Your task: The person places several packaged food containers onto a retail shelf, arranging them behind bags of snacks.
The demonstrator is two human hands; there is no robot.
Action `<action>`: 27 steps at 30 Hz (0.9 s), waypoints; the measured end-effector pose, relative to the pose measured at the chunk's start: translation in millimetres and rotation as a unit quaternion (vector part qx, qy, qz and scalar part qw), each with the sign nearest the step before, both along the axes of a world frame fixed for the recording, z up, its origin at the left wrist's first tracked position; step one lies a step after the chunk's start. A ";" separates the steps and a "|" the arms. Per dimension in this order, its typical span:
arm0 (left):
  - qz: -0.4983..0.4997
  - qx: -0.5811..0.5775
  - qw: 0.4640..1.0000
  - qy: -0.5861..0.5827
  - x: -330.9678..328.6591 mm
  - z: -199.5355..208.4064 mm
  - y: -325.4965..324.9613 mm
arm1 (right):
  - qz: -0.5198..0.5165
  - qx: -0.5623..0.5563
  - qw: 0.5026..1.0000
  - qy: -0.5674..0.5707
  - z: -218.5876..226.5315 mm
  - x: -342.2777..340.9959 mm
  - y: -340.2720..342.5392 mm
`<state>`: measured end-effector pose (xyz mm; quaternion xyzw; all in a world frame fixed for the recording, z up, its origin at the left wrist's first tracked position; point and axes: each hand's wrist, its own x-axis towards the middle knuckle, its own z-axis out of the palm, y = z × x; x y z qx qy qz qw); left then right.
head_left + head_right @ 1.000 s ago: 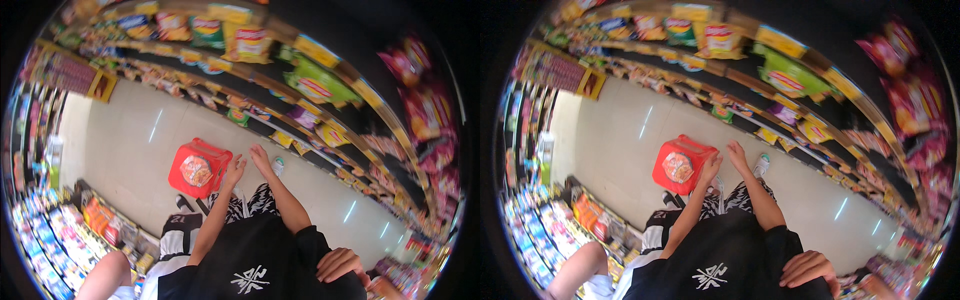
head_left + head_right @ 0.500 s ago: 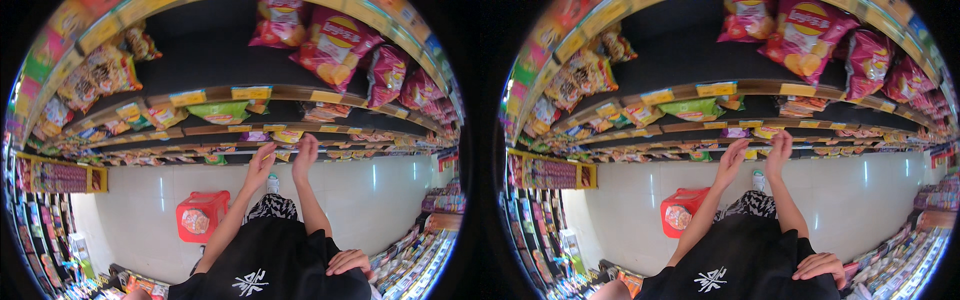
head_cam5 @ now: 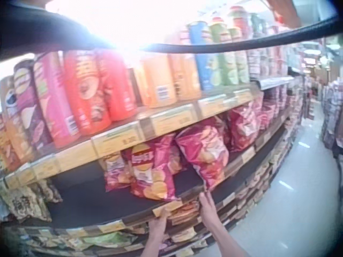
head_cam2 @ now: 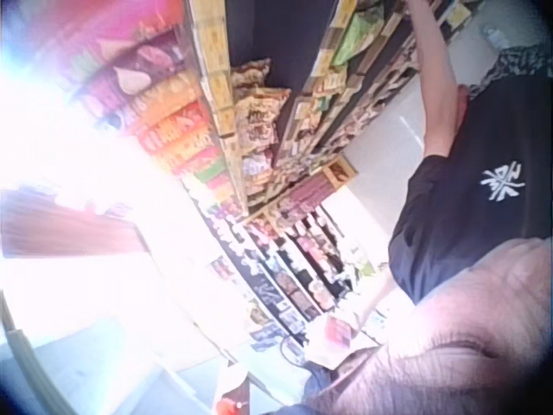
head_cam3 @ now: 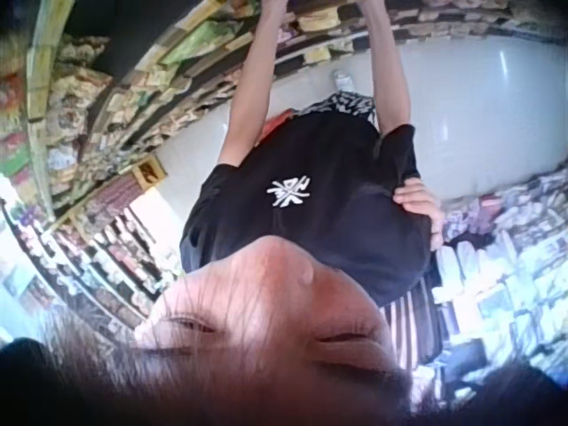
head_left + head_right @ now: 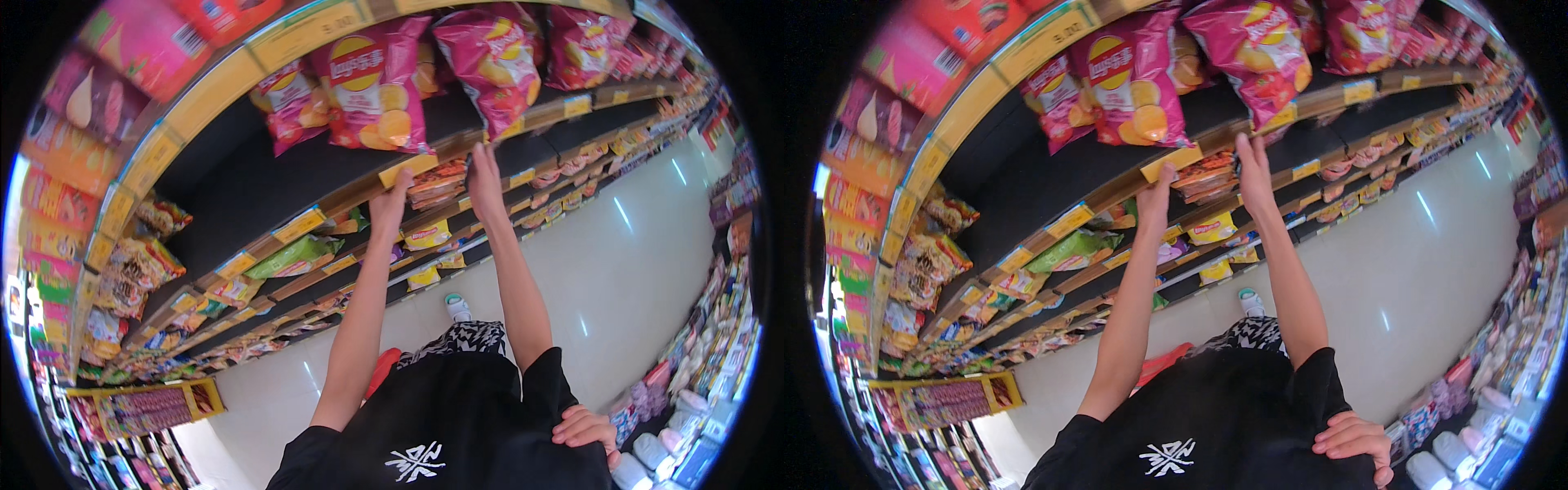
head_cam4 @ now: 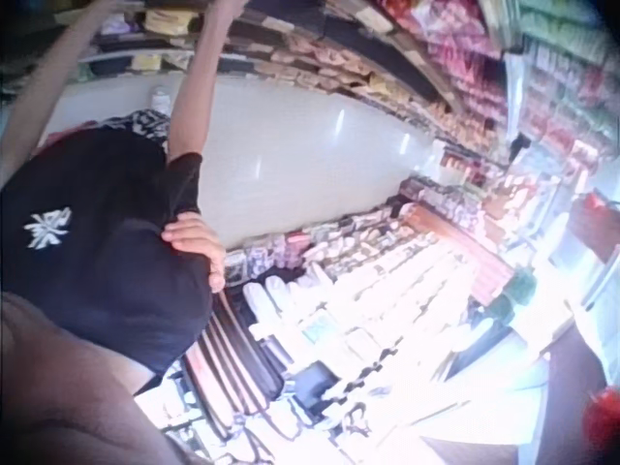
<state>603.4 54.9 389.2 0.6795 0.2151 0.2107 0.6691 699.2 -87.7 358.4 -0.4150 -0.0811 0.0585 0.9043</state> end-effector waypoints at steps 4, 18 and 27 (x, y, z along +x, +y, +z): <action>0.025 -0.024 0.996 -0.080 4.3 -14.2 5.7 | 0.047 -0.094 0.993 -0.053 22.4 -13.2 6.9; 0.029 -0.066 0.982 -0.174 -75.5 -32.5 -31.1 | 0.022 -0.082 0.996 0.010 18.5 -93.1 -20.6; 0.093 -0.182 0.974 -0.096 -182.0 -79.5 -21.8 | 0.098 -0.155 0.982 0.052 -28.6 -172.7 -0.5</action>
